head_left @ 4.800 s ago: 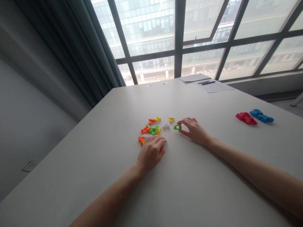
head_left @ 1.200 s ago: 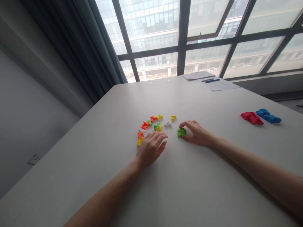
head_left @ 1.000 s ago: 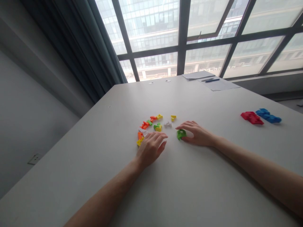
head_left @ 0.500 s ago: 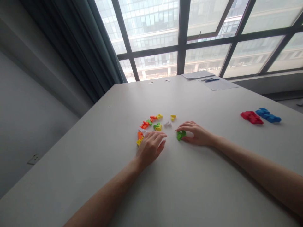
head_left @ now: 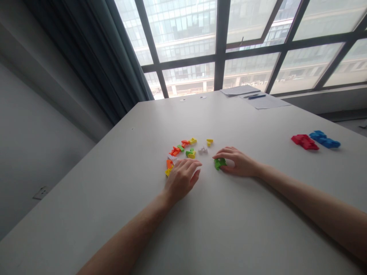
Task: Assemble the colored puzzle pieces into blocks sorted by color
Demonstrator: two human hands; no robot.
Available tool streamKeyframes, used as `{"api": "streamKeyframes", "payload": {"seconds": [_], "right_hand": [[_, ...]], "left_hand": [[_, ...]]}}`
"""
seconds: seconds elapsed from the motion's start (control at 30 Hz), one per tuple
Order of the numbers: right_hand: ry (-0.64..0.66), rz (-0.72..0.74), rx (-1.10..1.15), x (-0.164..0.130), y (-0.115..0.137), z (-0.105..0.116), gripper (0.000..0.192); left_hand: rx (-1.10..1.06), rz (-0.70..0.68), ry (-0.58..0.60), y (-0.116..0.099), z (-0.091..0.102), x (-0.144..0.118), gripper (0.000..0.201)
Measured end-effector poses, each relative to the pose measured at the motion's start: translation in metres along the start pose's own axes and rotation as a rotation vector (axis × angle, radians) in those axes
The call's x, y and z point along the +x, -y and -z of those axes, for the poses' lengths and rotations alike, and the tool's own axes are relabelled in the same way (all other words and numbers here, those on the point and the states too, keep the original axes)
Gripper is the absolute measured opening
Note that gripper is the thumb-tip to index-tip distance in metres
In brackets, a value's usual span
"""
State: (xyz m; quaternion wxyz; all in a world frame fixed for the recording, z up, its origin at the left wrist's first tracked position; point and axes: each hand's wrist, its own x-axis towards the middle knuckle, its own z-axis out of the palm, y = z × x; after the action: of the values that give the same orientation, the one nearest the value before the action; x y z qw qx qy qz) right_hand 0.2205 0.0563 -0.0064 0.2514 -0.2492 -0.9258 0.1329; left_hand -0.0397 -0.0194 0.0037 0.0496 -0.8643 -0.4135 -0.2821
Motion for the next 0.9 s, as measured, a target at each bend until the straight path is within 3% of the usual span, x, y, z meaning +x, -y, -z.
{"api": "streamKeyframes", "payload": {"seconds": [0.27, 0.53, 0.73, 0.9], "right_hand": [[-0.024, -0.007, -0.034, 0.000, 0.001, -0.001, 0.035], [0.008, -0.023, -0.004, -0.001, 0.001, 0.001, 0.042], [-0.080, -0.081, 0.108, -0.001, -0.001, 0.005, 0.031], [-0.127, -0.091, 0.130, 0.000, -0.001, 0.006, 0.028]], "left_hand": [[0.018, 0.028, 0.002, -0.001, 0.000, 0.000, 0.017], [0.200, 0.168, 0.042, 0.003, 0.006, 0.006, 0.028], [0.255, 0.443, 0.049, 0.043, 0.013, 0.026, 0.038], [0.258, 0.567, 0.176, 0.071, 0.007, 0.042, 0.033]]}}
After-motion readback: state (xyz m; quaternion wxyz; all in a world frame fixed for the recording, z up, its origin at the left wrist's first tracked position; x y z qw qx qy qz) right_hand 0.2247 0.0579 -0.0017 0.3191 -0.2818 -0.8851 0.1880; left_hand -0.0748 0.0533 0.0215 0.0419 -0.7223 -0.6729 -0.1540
